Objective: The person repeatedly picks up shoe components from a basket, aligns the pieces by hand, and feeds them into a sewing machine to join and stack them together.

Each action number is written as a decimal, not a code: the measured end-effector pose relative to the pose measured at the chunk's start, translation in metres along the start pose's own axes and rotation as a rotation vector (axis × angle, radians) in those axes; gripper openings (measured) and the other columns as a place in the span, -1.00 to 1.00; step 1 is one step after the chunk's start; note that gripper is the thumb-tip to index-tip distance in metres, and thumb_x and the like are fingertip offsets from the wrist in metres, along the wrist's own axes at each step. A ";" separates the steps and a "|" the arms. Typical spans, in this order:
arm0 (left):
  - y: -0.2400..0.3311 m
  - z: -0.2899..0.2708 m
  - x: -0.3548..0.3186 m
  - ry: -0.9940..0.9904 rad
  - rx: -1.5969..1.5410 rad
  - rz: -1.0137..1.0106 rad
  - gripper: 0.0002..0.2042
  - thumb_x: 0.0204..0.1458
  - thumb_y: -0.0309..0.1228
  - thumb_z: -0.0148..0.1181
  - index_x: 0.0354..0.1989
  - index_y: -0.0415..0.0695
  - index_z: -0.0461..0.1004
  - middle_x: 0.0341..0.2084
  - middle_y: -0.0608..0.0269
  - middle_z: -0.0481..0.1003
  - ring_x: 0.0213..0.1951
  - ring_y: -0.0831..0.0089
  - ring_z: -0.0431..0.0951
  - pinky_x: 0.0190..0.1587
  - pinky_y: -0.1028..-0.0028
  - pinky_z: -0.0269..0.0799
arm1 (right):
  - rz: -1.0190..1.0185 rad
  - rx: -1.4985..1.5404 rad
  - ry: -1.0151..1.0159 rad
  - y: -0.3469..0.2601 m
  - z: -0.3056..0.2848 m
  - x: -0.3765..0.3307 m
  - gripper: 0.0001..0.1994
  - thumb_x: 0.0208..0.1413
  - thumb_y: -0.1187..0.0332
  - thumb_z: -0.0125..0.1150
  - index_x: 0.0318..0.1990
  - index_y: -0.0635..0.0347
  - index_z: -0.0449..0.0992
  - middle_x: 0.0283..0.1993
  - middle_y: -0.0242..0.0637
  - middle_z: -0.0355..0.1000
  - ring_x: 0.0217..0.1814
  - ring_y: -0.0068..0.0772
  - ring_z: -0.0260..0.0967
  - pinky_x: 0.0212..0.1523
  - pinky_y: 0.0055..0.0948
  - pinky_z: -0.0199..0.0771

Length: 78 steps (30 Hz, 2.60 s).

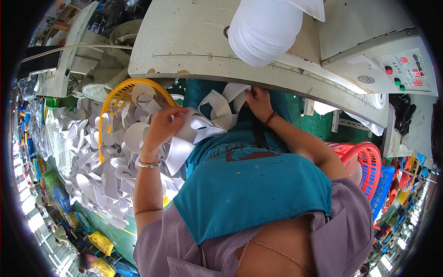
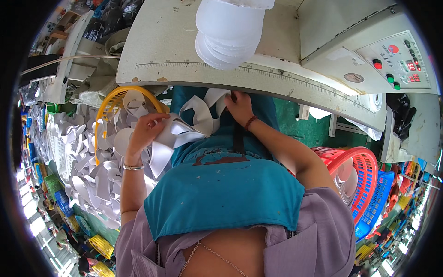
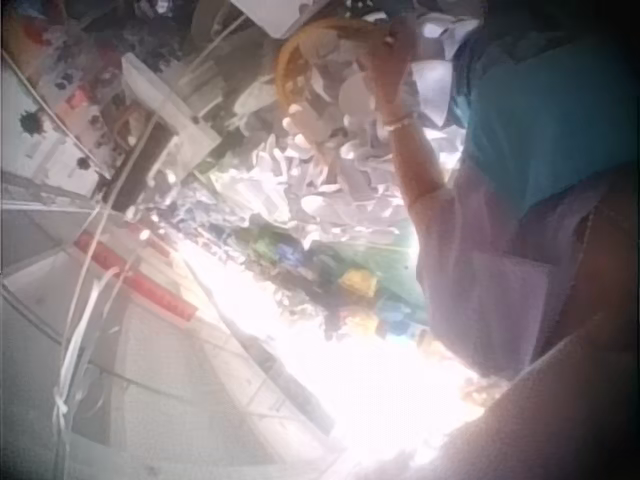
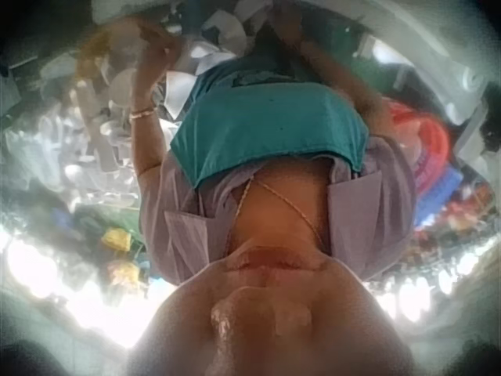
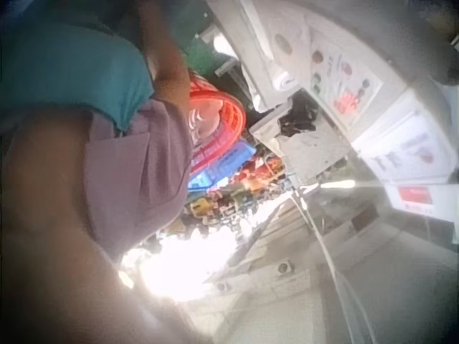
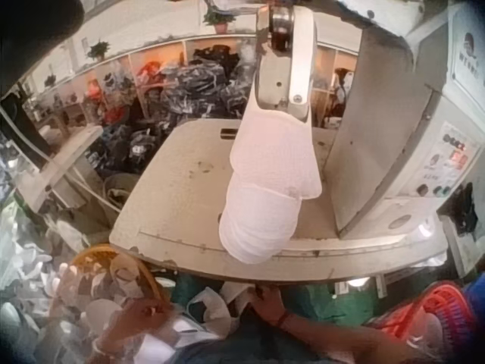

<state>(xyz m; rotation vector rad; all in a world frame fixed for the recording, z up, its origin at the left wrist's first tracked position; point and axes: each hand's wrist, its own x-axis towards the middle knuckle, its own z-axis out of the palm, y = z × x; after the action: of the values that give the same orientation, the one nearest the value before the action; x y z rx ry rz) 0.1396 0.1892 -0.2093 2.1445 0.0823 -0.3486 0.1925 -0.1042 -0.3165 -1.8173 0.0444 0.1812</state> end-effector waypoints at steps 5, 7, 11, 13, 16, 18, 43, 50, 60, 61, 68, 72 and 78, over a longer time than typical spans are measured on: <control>0.027 0.005 0.028 -0.114 0.435 0.059 -0.70 -0.14 -0.18 0.11 -0.39 -0.17 0.56 -0.55 0.01 0.48 -0.57 0.31 0.46 -0.49 0.38 0.32 | -0.216 0.009 0.026 -0.003 0.009 0.005 -0.78 0.07 0.33 -0.03 -0.30 0.36 0.40 -0.49 -0.10 0.38 -0.44 -0.22 0.39 -0.36 -0.33 0.35; 0.044 0.021 0.034 -0.103 0.683 0.124 -0.64 -0.16 -0.07 0.13 -0.42 -0.14 0.55 -0.45 0.00 0.50 -0.46 0.11 0.50 -0.37 0.27 0.40 | -0.113 0.073 -0.024 0.007 0.015 0.007 -0.76 0.09 0.32 -0.06 -0.25 0.35 0.39 -0.41 -0.03 0.37 -0.32 -0.12 0.35 -0.26 -0.28 0.29; 0.026 0.044 0.041 0.044 0.632 0.205 -0.65 -0.17 -0.07 0.10 -0.38 -0.10 0.55 -0.38 0.01 0.47 -0.43 0.07 0.51 -0.28 0.27 0.44 | -0.039 0.165 -0.043 0.020 0.017 0.011 -0.78 0.12 0.34 -0.07 -0.22 0.33 0.38 -0.35 -0.05 0.38 -0.29 -0.15 0.34 -0.21 -0.30 0.28; 0.014 0.044 0.045 -0.055 0.648 0.195 -0.65 -0.15 -0.11 0.08 -0.29 -0.08 0.54 -0.32 0.05 0.45 -0.40 0.05 0.52 -0.24 0.30 0.45 | -0.043 0.215 0.071 0.024 0.016 0.011 -0.78 0.14 0.35 -0.08 -0.19 0.33 0.37 -0.32 -0.11 0.38 -0.29 -0.23 0.33 -0.21 -0.35 0.28; 0.007 0.041 0.046 -0.169 0.617 0.097 -0.69 -0.18 -0.13 0.09 -0.40 -0.07 0.58 -0.40 0.12 0.47 -0.33 0.10 0.52 -0.28 0.32 0.46 | 0.091 0.342 0.223 0.020 0.011 0.011 -0.77 0.14 0.36 -0.02 -0.10 0.27 0.36 -0.25 -0.32 0.36 -0.28 -0.49 0.33 -0.28 -0.50 0.35; 0.013 0.045 0.041 -0.158 0.654 0.081 -0.73 -0.18 -0.16 0.09 -0.50 -0.09 0.57 -0.46 0.15 0.46 -0.33 0.12 0.51 -0.31 0.32 0.45 | 0.134 0.324 0.180 0.018 0.003 0.014 -0.75 0.13 0.38 -0.01 -0.07 0.27 0.34 -0.19 -0.33 0.35 -0.18 -0.50 0.28 -0.17 -0.49 0.30; 0.062 0.051 -0.035 0.352 0.720 0.633 -0.92 -0.37 -0.46 0.15 -0.66 -0.20 0.48 -0.56 0.29 0.41 -0.47 0.34 0.43 -0.51 0.40 0.33 | 0.609 0.505 0.134 0.037 0.017 0.030 -0.77 0.14 0.36 -0.24 -0.26 0.26 0.37 -0.47 -0.22 0.41 -0.69 -0.42 0.34 -0.82 -0.51 0.23; 0.038 0.039 -0.027 0.310 0.538 0.336 -0.80 -0.32 -0.51 0.11 -0.42 -0.18 0.50 -0.47 0.19 0.49 -0.39 0.21 0.47 -0.25 0.30 0.33 | 0.492 0.460 0.093 0.029 0.018 0.022 -0.77 0.11 0.30 -0.05 -0.23 0.28 0.40 -0.50 -0.24 0.41 -0.70 -0.50 0.33 -0.79 -0.55 0.25; 0.031 0.054 -0.018 0.270 0.521 0.267 -0.65 -0.30 -0.60 0.02 -0.21 -0.13 0.41 -0.46 0.11 0.51 -0.42 0.16 0.49 -0.26 0.29 0.33 | 0.343 0.232 0.072 0.025 0.019 0.014 -0.75 0.05 0.31 0.04 -0.31 0.38 0.46 -0.56 -0.26 0.40 -0.73 -0.51 0.32 -0.78 -0.57 0.26; 0.035 0.054 -0.018 0.328 0.464 0.357 -0.65 -0.28 -0.62 0.01 -0.21 -0.14 0.41 -0.45 0.10 0.51 -0.44 0.15 0.49 -0.29 0.30 0.34 | 0.354 0.270 0.093 0.029 0.017 0.013 -0.77 0.03 0.34 0.04 -0.30 0.37 0.46 -0.56 -0.25 0.40 -0.74 -0.50 0.31 -0.79 -0.55 0.25; 0.035 0.058 -0.035 0.410 0.185 0.552 -0.67 -0.24 -0.68 0.05 -0.22 -0.18 0.47 -0.38 0.01 0.51 -0.40 0.15 0.52 -0.31 0.35 0.41 | 0.538 0.413 0.038 0.049 0.019 0.008 -0.82 -0.01 0.41 0.03 -0.34 0.38 0.45 -0.49 -0.19 0.45 -0.75 -0.45 0.30 -0.82 -0.51 0.22; 0.044 0.063 -0.041 0.453 0.233 0.737 -0.69 -0.22 -0.68 0.11 -0.23 -0.18 0.48 -0.38 0.01 0.52 -0.35 0.17 0.55 -0.28 0.35 0.46 | 0.573 0.339 -0.004 0.047 0.025 0.007 -0.83 -0.01 0.38 0.04 -0.34 0.31 0.45 -0.48 -0.23 0.43 -0.69 -0.46 0.32 -0.80 -0.50 0.24; 0.040 0.068 -0.052 0.461 0.238 0.746 -0.73 -0.17 -0.65 0.16 -0.22 -0.19 0.48 -0.38 0.03 0.54 -0.32 0.17 0.58 -0.23 0.34 0.49 | 0.578 0.336 -0.012 0.050 0.026 0.007 -0.83 -0.02 0.37 0.04 -0.37 0.30 0.45 -0.49 -0.23 0.41 -0.69 -0.44 0.32 -0.78 -0.48 0.27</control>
<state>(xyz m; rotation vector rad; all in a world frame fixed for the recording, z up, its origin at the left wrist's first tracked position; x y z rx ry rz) 0.0827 0.1142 -0.1986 2.2717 -0.5080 0.5936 0.1908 -0.0915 -0.3717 -1.4283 0.5622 0.5573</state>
